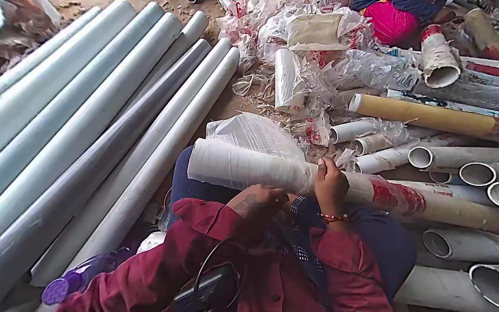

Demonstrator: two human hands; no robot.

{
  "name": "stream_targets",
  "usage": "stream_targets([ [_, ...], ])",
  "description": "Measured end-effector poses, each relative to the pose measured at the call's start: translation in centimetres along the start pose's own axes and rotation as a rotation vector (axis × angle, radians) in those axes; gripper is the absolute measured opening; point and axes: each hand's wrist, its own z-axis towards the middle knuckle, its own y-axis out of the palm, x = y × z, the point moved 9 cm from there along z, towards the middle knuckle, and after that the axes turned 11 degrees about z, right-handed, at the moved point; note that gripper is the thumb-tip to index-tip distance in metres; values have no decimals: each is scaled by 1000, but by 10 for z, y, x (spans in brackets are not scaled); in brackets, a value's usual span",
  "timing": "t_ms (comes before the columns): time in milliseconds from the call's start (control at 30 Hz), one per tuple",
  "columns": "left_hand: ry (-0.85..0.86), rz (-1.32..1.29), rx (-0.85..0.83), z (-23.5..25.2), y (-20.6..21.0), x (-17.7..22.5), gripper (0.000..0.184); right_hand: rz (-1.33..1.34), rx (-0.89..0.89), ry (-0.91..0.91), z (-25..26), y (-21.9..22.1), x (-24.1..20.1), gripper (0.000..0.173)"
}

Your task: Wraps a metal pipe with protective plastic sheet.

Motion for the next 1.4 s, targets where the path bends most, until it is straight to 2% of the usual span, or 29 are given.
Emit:
stream_targets([
  [67, 168, 110, 228, 30, -15, 12, 31, -45, -220, 157, -12, 7, 3, 31],
  [167, 302, 400, 290, 85, -4, 2, 62, -130, -325, 230, -22, 11, 0, 30],
  [200, 339, 467, 335, 95, 1, -5, 59, -150, -324, 220, -23, 11, 0, 30],
  [267, 391, 540, 358, 98, 2, -13, 40, -196, -356, 203, -24, 14, -3, 31],
  [367, 394, 662, 486, 75, -1, -5, 15, -263, -450, 227, -22, 18, -9, 31],
  [533, 341, 650, 776, 41, 15, -12, 20, -379, -581, 253, -15, 23, -16, 32],
  [700, 350, 620, 762, 34, 22, -20, 20, -467, -623, 230, -13, 24, -23, 32],
  [833, 349, 621, 760, 36, 26, -23, 20, -464, -582, 198, -21, 22, -22, 32],
  [967, 364, 637, 769, 33, 25, -21, 18, -383, -420, 114, -34, 18, -19, 30],
  [1233, 371, 649, 779, 32, 24, -18, 18, -307, -252, 66, -55, 17, -13, 30],
  [1400, 369, 651, 786, 32, 23, -18, 19, -261, -93, -28, -69, 19, -9, 29],
])
